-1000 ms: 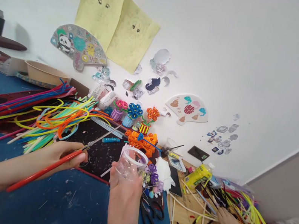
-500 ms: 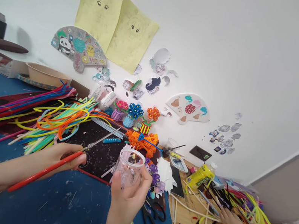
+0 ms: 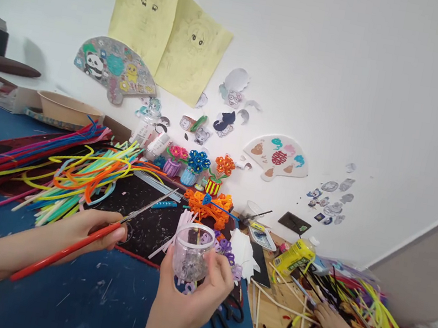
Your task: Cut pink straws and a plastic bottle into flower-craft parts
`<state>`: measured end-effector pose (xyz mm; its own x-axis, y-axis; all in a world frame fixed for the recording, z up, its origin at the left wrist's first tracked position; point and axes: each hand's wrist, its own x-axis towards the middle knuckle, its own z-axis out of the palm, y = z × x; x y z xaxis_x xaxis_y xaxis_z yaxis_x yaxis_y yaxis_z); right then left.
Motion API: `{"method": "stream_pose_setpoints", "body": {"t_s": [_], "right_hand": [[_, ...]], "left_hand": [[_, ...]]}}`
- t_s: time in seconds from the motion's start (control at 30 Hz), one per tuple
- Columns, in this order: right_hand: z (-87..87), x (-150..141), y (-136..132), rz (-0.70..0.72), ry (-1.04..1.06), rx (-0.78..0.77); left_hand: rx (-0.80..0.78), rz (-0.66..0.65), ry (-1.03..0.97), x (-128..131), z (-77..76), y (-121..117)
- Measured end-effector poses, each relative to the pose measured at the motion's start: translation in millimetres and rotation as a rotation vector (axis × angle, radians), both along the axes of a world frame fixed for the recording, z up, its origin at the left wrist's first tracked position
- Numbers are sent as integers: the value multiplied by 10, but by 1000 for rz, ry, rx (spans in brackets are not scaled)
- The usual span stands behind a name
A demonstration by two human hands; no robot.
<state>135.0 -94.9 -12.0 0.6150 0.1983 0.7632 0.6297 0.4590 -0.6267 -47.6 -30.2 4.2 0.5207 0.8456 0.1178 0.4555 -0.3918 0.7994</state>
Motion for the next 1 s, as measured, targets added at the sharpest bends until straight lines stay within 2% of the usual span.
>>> {"method": "stream_pose_setpoints", "body": {"t_s": [0.17, 0.3, 0.4, 0.5, 0.57, 0.63, 0.73, 0.83, 1.0], "right_hand": [[21, -20, -47, -130, -46, -12], [24, -36, -44, -44, 51, 32], [18, 0, -24, 183, 267, -14], [19, 83, 2, 583, 512, -106], [31, 143, 15, 853, 666, -149], [50, 190, 20, 1011, 796, -190], [69, 237, 27, 1042, 911, -167], [57, 267, 45, 1027, 975, -145], [92, 265, -13, 993, 967, -129]], "left_hand": [[-17, 27, 57, 23, 62, -31], [34, 111, 163, 39, 108, -73], [119, 267, 270, 38, 114, -90], [229, 446, 413, 17, 117, -83], [267, 497, 489, -4, 124, -66], [256, 486, 520, -24, 136, -40], [247, 434, 498, -49, 150, -4], [269, 483, 531, -78, 148, 1], [246, 467, 617, -183, 127, -75]]}}
